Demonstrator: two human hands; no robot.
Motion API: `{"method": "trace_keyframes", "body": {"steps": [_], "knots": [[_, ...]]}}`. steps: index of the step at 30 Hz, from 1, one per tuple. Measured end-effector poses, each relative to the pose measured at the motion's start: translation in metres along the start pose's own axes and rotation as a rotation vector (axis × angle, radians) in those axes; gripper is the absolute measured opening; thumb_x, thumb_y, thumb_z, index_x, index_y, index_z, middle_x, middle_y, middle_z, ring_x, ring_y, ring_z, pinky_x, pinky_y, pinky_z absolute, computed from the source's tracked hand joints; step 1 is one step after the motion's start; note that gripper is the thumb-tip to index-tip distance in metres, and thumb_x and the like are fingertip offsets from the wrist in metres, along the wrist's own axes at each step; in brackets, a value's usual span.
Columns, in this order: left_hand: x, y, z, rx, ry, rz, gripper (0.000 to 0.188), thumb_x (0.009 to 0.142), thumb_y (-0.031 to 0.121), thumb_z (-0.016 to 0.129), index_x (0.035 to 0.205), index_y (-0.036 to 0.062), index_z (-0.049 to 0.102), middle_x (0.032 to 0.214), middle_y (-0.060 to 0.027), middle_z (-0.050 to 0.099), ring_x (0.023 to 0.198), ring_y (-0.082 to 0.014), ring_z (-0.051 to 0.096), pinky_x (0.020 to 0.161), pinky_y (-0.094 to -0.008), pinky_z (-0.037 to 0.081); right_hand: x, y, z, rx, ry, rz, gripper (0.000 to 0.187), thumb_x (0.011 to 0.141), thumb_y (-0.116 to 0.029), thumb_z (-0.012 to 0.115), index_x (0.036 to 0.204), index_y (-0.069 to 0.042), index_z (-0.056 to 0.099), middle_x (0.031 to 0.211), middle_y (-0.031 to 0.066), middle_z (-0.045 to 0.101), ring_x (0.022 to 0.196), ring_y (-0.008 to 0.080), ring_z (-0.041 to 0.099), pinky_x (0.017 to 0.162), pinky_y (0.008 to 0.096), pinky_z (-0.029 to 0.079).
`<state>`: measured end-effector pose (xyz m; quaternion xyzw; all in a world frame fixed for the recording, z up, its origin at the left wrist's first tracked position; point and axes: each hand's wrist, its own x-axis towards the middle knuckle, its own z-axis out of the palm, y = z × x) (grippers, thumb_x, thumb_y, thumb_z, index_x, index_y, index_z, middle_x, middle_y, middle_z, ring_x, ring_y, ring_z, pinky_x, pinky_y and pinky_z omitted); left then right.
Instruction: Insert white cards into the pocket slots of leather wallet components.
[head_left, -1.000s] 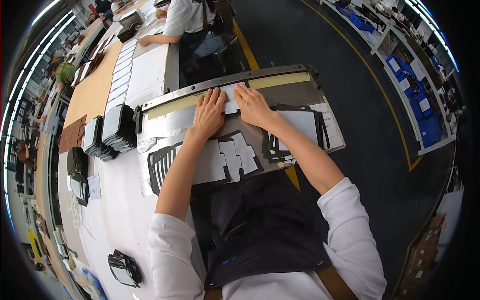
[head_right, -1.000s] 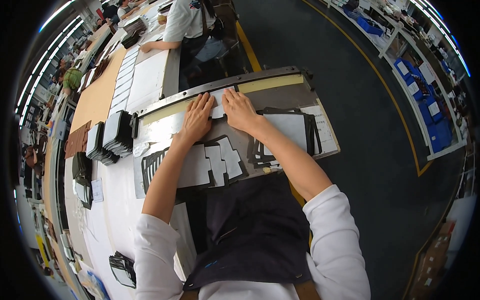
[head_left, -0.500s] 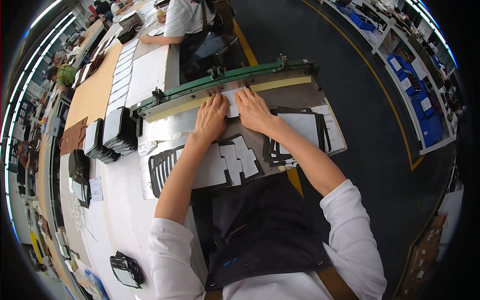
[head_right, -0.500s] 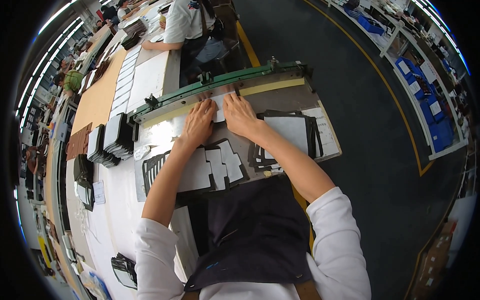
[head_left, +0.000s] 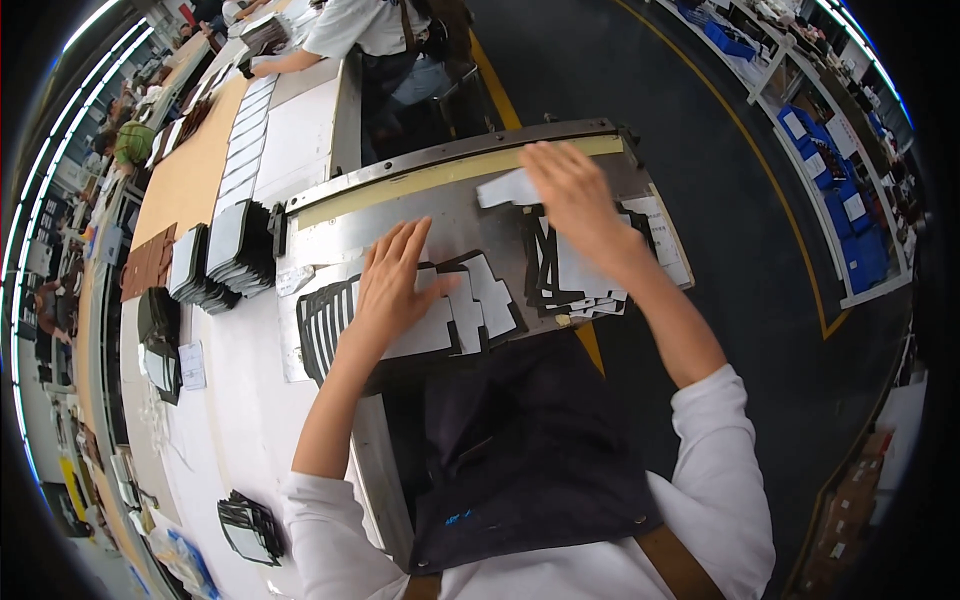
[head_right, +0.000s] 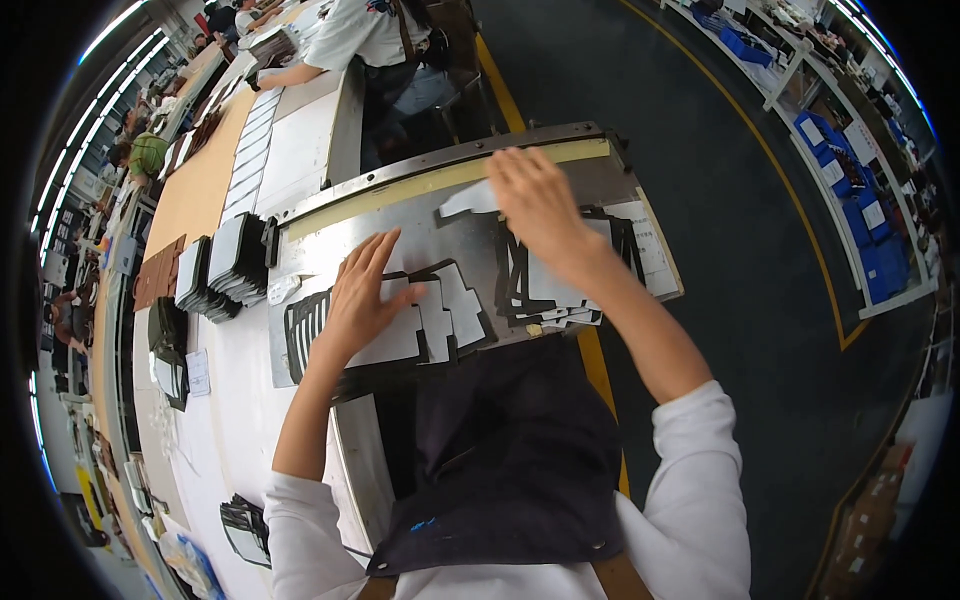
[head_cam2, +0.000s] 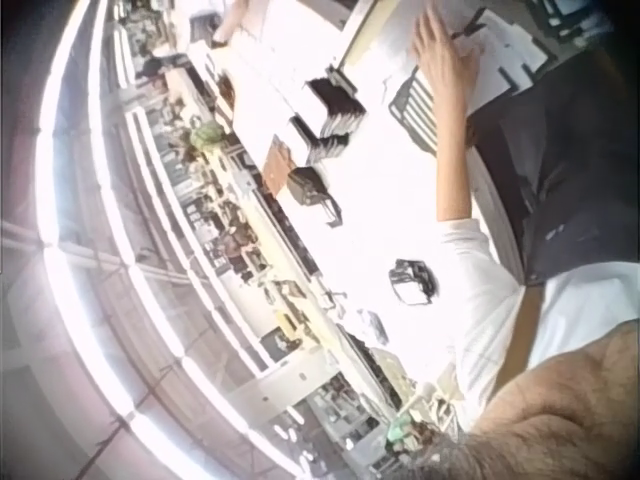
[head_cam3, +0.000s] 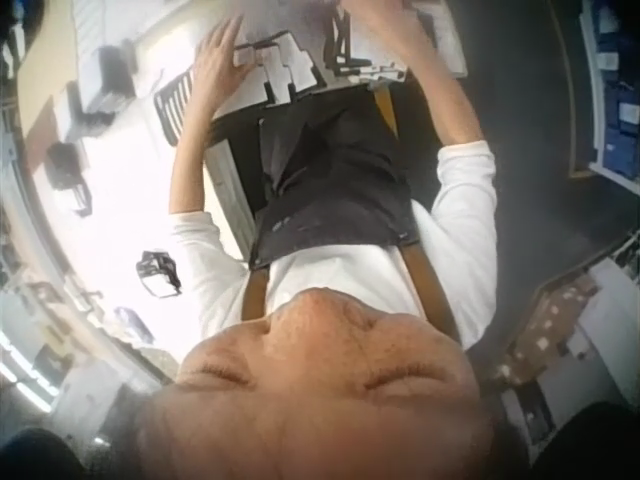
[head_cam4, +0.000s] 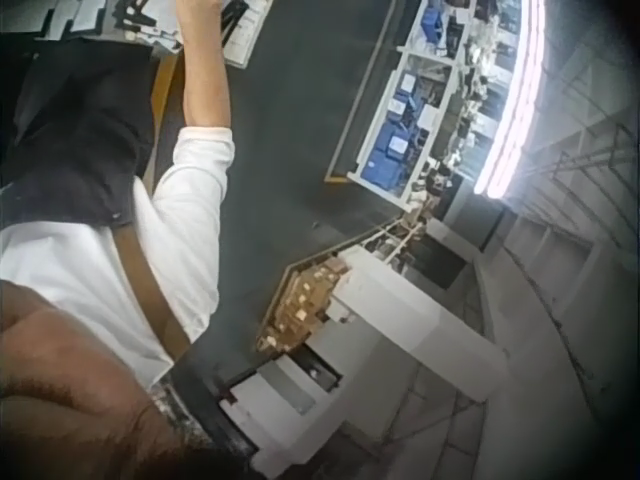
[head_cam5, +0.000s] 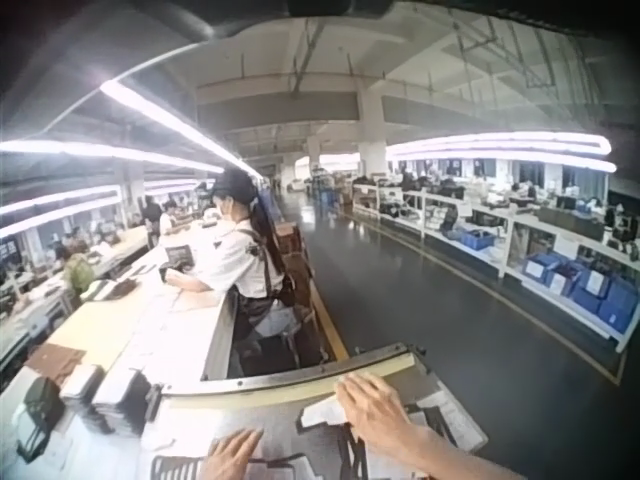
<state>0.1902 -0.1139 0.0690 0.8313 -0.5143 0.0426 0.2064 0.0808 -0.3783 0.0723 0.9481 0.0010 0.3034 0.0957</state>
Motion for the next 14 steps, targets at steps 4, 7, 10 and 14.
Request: {"method": "trace_keyframes", "body": {"steps": [4, 7, 10, 14], "knots": [[-0.063, 0.010, -0.031, -0.004, -0.151, 0.025, 0.094, 0.072, 0.046, 0.081, 0.147, 0.0084, 0.038, 0.144, -0.0163, 0.045, 0.140, -0.0351, 0.034, 0.116, -0.0486, 0.025, -0.063, 0.006, -0.073, -0.026, -0.239, 0.027, 0.047, 0.079, -0.002, 0.065, 0.124, 0.008, 0.056, 0.128, 0.0209, 0.059, 0.128, 0.0343, 0.051, 0.110, 0.0480, 0.035], [-0.079, 0.012, -0.035, 0.019, -0.154, 0.012, 0.090, 0.072, 0.043, 0.082, 0.145, 0.0092, 0.041, 0.145, -0.0152, 0.044, 0.141, -0.0339, 0.033, 0.117, -0.0488, 0.024, -0.086, -0.021, -0.094, 0.182, -0.406, -0.002, 0.050, 0.081, -0.011, 0.070, 0.126, 0.003, 0.055, 0.133, 0.0199, 0.054, 0.132, 0.0330, 0.045, 0.111, 0.0478, 0.033], [-0.083, 0.007, -0.034, 0.012, -0.158, 0.035, 0.087, 0.072, 0.039, 0.082, 0.144, 0.0101, 0.043, 0.148, -0.0117, 0.042, 0.142, -0.0317, 0.032, 0.118, -0.0484, 0.022, -0.072, -0.054, -0.083, 0.522, -0.379, -0.116, 0.056, 0.081, -0.022, 0.075, 0.129, -0.002, 0.055, 0.138, 0.0187, 0.050, 0.133, 0.0326, 0.044, 0.110, 0.0463, 0.034], [-0.090, -0.006, -0.023, -0.056, -0.104, 0.091, 0.076, 0.077, 0.032, 0.080, 0.143, 0.0124, 0.046, 0.149, -0.0099, 0.043, 0.143, -0.0280, 0.033, 0.119, -0.0477, 0.021, -0.051, -0.103, -0.029, 0.733, -0.277, -0.233, 0.051, 0.085, -0.023, 0.072, 0.130, -0.006, 0.055, 0.143, 0.0156, 0.047, 0.135, 0.0334, 0.041, 0.111, 0.0471, 0.033]]}}
